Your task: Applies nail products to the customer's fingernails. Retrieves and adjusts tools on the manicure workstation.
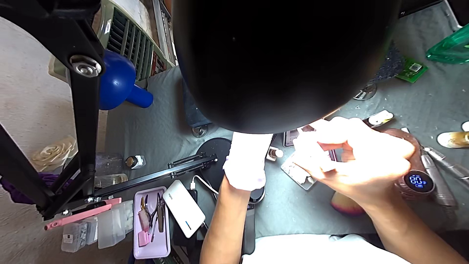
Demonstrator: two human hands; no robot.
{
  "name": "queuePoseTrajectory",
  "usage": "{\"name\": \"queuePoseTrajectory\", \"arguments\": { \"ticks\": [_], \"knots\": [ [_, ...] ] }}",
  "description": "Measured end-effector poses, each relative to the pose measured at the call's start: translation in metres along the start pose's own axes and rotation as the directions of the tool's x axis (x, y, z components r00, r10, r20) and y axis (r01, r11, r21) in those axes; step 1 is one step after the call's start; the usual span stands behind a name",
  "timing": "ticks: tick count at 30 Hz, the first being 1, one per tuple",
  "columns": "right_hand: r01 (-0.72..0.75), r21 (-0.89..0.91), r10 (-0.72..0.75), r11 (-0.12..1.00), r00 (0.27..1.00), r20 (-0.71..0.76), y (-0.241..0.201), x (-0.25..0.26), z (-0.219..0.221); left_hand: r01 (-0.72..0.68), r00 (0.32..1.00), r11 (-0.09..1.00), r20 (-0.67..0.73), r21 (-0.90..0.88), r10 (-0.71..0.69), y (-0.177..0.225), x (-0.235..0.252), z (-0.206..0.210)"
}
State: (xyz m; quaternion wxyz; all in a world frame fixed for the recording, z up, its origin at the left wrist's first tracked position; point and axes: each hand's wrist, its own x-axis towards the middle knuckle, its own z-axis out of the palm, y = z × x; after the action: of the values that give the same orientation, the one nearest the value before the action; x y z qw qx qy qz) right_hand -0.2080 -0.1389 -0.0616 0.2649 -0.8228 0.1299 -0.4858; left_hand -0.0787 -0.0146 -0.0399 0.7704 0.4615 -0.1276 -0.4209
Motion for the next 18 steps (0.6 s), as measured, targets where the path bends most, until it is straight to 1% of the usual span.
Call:
{"name": "queuePoseTrajectory", "arguments": {
  "ticks": [2, 5, 8, 13, 18],
  "knots": [
    [-0.001, 0.000, 0.001, 1.000, 1.000, 0.001, 0.0000, -0.0001, -0.0001, 0.012, 1.000, 1.000, -0.006, 0.026, -0.011, 0.0008, 0.0003, 0.0009],
    [-0.001, 0.004, 0.001, 1.000, 1.000, 0.005, -0.0002, 0.0004, -0.0004, 0.026, 1.000, 0.999, -0.004, -0.035, -0.026, 0.0011, -0.0009, 0.0000],
    [0.005, -0.004, -0.005, 1.000, 1.000, 0.003, -0.0006, 0.0011, -0.0006, 0.023, 1.000, 0.999, -0.014, -0.037, -0.024, 0.0013, -0.0018, 0.0005],
    [0.004, 0.019, -0.004, 1.000, 1.000, 0.012, -0.0008, 0.0020, -0.0010, 0.011, 1.000, 0.999, -0.018, 0.040, -0.010, 0.0001, -0.0018, -0.0007],
    [0.003, 0.004, -0.003, 1.000, 0.999, 0.045, -0.0021, 0.0029, -0.0039, -0.013, 1.000, 1.000, 0.021, -0.027, 0.014, -0.0005, -0.0022, -0.0020]
  ]
}}
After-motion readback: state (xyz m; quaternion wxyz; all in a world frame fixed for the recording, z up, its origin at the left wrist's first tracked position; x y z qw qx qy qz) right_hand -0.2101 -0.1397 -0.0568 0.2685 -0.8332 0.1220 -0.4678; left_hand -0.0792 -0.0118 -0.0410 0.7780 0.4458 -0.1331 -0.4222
